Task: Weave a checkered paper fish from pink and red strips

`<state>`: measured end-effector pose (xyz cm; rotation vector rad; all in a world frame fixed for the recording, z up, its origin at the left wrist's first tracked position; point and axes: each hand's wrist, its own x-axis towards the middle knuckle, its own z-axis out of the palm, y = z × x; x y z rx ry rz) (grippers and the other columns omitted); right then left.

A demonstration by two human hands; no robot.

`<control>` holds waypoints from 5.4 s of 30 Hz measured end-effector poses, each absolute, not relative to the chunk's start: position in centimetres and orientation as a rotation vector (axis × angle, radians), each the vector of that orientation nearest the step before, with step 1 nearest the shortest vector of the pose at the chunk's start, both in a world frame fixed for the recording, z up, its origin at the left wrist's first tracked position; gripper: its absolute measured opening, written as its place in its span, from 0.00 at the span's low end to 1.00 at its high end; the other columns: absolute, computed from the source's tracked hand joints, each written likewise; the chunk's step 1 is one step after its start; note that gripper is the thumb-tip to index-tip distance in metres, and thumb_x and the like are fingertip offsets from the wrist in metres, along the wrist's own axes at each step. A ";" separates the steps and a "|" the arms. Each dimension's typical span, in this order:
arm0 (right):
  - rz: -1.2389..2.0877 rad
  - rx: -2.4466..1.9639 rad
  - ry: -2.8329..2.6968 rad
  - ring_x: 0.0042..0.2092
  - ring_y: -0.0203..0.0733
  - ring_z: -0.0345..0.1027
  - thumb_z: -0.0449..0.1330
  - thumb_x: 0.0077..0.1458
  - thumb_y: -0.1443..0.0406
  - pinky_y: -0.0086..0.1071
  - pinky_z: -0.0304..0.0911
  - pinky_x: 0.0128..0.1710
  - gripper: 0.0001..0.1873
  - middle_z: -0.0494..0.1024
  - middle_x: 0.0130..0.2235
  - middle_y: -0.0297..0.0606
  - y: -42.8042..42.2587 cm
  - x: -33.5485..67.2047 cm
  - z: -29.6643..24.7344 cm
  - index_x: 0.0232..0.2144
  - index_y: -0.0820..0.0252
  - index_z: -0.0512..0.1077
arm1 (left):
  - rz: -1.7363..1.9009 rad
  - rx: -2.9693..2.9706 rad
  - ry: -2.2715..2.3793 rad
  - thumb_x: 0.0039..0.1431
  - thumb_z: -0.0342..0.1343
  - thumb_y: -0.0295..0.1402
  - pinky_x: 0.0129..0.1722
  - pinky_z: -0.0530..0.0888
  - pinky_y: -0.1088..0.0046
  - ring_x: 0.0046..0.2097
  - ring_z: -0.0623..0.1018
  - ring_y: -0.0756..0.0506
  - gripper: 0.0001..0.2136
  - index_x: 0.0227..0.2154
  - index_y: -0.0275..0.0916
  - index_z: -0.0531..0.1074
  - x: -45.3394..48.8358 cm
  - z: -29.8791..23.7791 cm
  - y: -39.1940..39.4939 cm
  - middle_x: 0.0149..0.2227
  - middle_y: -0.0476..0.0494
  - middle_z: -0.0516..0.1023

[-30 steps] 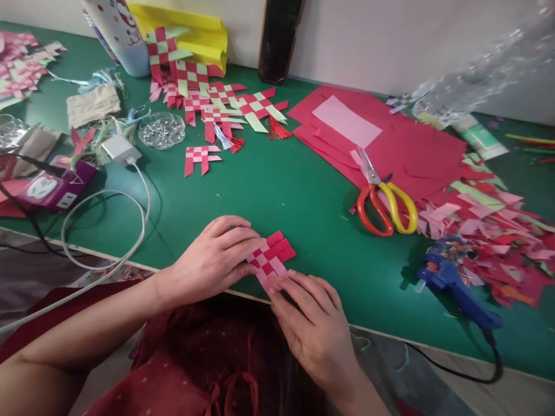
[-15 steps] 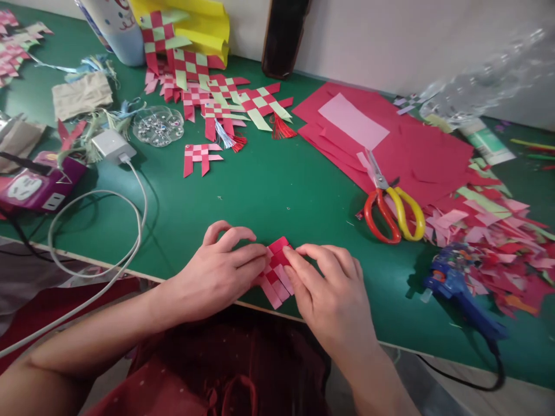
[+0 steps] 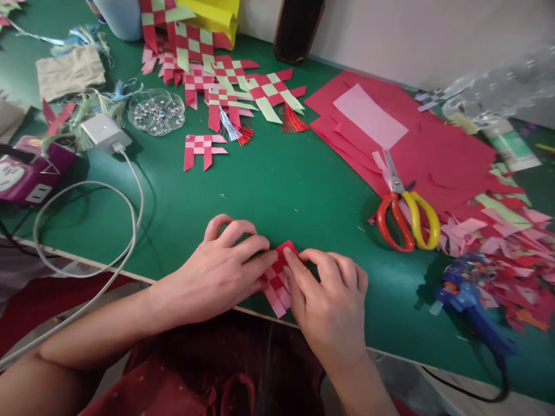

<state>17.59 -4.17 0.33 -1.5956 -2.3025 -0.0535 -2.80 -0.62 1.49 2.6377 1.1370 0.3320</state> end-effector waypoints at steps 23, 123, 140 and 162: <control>0.194 -1.812 -2.253 0.43 0.49 0.64 0.56 0.60 0.62 0.42 0.61 0.40 0.04 0.74 0.43 0.42 -1.1 16.6 1.5 0.36 0.55 0.69 | 0.361 2.590 1.105 0.67 0.52 0.39 0.47 0.63 0.58 0.45 0.66 0.41 0.13 0.51 0.41 0.70 -3.1 0.6 -0.6 0.41 0.43 0.73; 0.452 -1.789 -2.101 0.42 0.47 0.69 0.56 0.61 0.64 0.45 0.66 0.44 0.11 0.76 0.43 0.43 -3.1 19.0 0.6 0.45 0.57 0.72 | 0.356 2.877 0.772 0.69 0.43 0.26 0.50 0.72 0.64 0.48 0.71 0.43 0.17 0.59 0.33 0.65 0.2 0.0 -5.1 0.56 0.40 0.72; 0.445 -1.757 -2.118 0.46 0.49 0.69 0.55 0.60 0.66 0.46 0.65 0.46 0.11 0.76 0.43 0.44 -3.2 19.1 0.6 0.45 0.57 0.72 | 0.270 2.658 1.022 0.67 0.51 0.36 0.46 0.67 0.64 0.45 0.67 0.43 0.10 0.48 0.42 0.71 -1.8 0.8 0.6 0.45 0.41 0.70; 0.380 -1.691 -2.076 0.44 0.48 0.70 0.56 0.62 0.65 0.44 0.66 0.46 0.11 0.77 0.44 0.43 -3.6 19.1 0.5 0.47 0.58 0.71 | 0.516 2.661 0.806 0.68 0.49 0.32 0.58 0.67 0.60 0.59 0.67 0.43 0.11 0.50 0.38 0.70 -3.2 0.9 -0.9 0.54 0.39 0.72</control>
